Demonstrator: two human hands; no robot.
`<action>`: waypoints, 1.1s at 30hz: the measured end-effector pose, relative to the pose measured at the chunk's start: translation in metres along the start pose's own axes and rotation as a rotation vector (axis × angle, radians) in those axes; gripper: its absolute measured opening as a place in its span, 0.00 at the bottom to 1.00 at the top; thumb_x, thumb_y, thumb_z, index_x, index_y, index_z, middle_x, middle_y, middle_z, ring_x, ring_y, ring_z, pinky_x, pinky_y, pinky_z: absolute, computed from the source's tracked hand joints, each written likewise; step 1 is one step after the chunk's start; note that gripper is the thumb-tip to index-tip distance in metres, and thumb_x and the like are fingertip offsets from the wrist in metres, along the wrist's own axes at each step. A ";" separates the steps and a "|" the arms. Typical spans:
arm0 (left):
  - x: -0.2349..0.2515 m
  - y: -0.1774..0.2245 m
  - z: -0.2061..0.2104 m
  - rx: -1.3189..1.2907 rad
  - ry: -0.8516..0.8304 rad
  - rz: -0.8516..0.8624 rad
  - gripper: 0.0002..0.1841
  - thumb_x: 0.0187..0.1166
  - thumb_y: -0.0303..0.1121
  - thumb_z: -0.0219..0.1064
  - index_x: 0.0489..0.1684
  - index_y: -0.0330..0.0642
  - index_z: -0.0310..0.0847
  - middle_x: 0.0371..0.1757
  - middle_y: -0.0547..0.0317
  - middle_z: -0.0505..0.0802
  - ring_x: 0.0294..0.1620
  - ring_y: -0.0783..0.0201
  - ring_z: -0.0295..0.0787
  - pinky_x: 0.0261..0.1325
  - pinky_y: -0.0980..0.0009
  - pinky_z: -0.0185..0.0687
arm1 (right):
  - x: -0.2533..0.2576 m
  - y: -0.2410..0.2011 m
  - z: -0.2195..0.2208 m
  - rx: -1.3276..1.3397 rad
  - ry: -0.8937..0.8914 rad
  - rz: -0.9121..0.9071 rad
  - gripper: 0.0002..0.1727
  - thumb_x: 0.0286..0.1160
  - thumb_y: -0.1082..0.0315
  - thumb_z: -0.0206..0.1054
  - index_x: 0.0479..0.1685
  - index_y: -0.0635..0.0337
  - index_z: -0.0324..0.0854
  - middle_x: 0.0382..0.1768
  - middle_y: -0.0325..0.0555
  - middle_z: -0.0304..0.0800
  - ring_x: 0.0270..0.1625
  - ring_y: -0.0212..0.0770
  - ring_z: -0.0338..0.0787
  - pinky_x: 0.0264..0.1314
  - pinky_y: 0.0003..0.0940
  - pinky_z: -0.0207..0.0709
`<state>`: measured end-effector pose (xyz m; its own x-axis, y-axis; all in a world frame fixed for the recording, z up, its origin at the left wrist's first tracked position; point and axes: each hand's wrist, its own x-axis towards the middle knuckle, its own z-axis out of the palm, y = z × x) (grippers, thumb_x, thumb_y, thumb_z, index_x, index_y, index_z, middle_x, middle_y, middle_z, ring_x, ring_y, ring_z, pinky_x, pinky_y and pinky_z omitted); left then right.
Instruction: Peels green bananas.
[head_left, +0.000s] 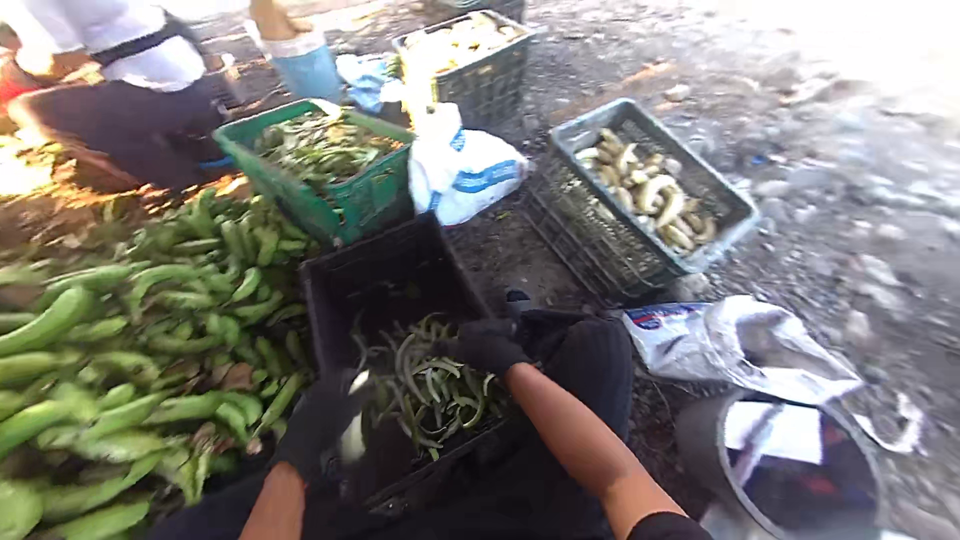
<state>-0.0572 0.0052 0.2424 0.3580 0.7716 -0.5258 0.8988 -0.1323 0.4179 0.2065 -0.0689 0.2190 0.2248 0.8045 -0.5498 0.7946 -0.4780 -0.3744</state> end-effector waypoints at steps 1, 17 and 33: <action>0.007 0.001 0.011 0.090 -0.130 -0.024 0.25 0.84 0.52 0.64 0.59 0.36 0.84 0.51 0.37 0.90 0.54 0.41 0.87 0.61 0.37 0.76 | -0.005 0.008 0.006 -0.009 -0.056 0.043 0.48 0.69 0.20 0.54 0.54 0.61 0.88 0.61 0.63 0.88 0.71 0.64 0.83 0.73 0.75 0.65; 0.036 0.231 -0.038 -1.175 -0.067 0.617 0.25 0.91 0.48 0.51 0.79 0.43 0.65 0.61 0.47 0.89 0.56 0.53 0.92 0.58 0.56 0.89 | -0.014 0.039 0.021 0.171 -0.106 -0.055 0.47 0.75 0.22 0.50 0.52 0.64 0.87 0.58 0.63 0.89 0.67 0.62 0.86 0.69 0.73 0.70; -0.218 -0.209 0.036 -1.282 1.070 -0.194 0.21 0.94 0.44 0.35 0.58 0.40 0.70 0.38 0.65 0.88 0.39 0.70 0.88 0.47 0.68 0.86 | -0.002 -0.030 0.037 -0.250 -0.323 -0.087 0.50 0.72 0.19 0.49 0.58 0.60 0.87 0.65 0.61 0.87 0.73 0.61 0.83 0.76 0.71 0.65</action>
<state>-0.3135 -0.1577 0.2430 -0.5309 0.8325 -0.1587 -0.0590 0.1505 0.9868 0.1611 -0.0695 0.2040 -0.0062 0.6670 -0.7450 0.9241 -0.2808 -0.2591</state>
